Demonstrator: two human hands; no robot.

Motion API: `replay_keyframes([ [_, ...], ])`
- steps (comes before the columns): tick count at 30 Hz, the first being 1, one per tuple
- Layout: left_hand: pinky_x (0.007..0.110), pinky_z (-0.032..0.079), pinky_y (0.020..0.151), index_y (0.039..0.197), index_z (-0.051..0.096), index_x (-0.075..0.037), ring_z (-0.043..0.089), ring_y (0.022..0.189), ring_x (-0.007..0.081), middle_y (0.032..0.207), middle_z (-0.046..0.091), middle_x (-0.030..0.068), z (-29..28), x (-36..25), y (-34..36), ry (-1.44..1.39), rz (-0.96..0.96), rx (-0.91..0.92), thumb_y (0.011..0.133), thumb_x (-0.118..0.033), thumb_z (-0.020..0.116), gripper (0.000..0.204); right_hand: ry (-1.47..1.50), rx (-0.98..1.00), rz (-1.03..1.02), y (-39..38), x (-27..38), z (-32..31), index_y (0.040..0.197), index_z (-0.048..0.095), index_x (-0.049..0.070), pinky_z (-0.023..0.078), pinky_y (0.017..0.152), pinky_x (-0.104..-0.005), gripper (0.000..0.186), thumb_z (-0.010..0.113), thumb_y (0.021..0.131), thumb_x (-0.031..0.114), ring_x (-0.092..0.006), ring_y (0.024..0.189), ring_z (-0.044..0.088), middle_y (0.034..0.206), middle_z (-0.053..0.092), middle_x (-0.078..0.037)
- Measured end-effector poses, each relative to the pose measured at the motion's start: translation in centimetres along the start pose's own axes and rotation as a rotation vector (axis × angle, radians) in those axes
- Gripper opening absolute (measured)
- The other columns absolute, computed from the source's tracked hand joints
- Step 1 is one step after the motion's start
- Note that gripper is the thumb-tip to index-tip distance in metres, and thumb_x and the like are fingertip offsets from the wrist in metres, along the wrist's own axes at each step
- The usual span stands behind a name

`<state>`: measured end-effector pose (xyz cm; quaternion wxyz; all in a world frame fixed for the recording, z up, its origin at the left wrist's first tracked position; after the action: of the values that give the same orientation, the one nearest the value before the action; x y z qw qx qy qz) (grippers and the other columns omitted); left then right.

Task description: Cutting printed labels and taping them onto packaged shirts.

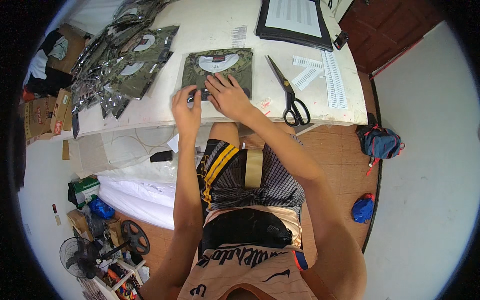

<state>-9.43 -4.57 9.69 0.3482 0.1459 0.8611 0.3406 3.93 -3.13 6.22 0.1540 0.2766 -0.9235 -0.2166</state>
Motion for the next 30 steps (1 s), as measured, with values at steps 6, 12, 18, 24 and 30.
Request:
replay_keyframes([
  [6, 0.031, 0.052, 0.074, 0.099, 0.061, 0.002, 0.064, 0.086, 0.0211, 0.091, 0.064, 0.0115, 1.8, 2.7, -7.1, -0.617, -0.777, -0.046, 0.087, -0.014, 0.068, 0.022, 0.017, 0.055, 0.034, -0.8, 0.3, 0.3, 0.138, 0.041, 0.006, 0.028, 0.109, -0.0511, 0.056, 0.056, 0.09, 0.028, -0.0367, 0.133, 0.036, 0.145, 0.039, -0.016],
  [12, 0.028, 0.052, 0.074, 0.101, 0.055, 0.0, 0.061, 0.089, 0.0183, 0.098, 0.059, 0.0097, 3.7, 2.1, -7.8, -1.273, -1.294, -0.195, 0.086, -0.026, 0.071, 0.034, 0.07, 0.039, 0.098, -1.3, 2.6, -0.8, 0.127, 0.056, 0.007, 0.04, 0.094, -0.0479, 0.044, 0.061, 0.084, 0.02, -0.0336, 0.122, 0.049, 0.131, 0.055, -0.014],
  [18, 0.027, 0.045, 0.06, 0.106, 0.056, -0.004, 0.058, 0.072, 0.0144, 0.089, 0.059, 0.0045, 1.9, 2.3, -5.6, -1.013, -1.294, -0.055, 0.085, -0.021, 0.07, 0.031, 0.446, 0.056, 0.169, -0.6, 4.4, -2.7, 0.123, 0.056, 0.001, 0.046, 0.093, -0.0426, 0.051, 0.069, 0.077, 0.02, -0.0382, 0.112, 0.057, 0.125, 0.057, -0.023],
  [24, 0.029, 0.049, 0.073, 0.115, 0.055, -0.003, 0.06, 0.085, 0.015, 0.099, 0.062, 0.0053, -0.9, 5.0, 1.9, -1.081, -0.967, -0.083, 0.088, -0.007, 0.063, 0.028, 0.713, -0.243, 0.223, 1.0, 4.7, -6.3, 0.124, 0.054, 0.0, 0.044, 0.097, -0.0376, 0.055, 0.074, 0.076, 0.018, -0.036, 0.113, 0.056, 0.124, 0.056, -0.023],
  [30, 0.032, 0.047, 0.08, 0.122, 0.049, -0.001, 0.056, 0.093, 0.0158, 0.11, 0.059, 0.0071, -5.9, 12.5, 10.6, -1.164, -0.705, -0.461, 0.091, -0.009, 0.061, 0.035, 0.778, -0.322, 0.413, 1.7, 2.9, -4.7, 0.123, 0.053, 0.001, 0.044, 0.094, -0.0377, 0.052, 0.073, 0.079, 0.02, -0.0329, 0.108, 0.056, 0.119, 0.057, -0.02],
])
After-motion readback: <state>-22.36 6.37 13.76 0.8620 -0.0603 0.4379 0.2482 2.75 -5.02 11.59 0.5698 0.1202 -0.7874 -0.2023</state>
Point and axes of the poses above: each hand's wrist, its own y-axis towards the middle knuckle, its own z-axis out of the palm, x = y × z, the point moved 5 cm from there along y, towards the middle knuckle
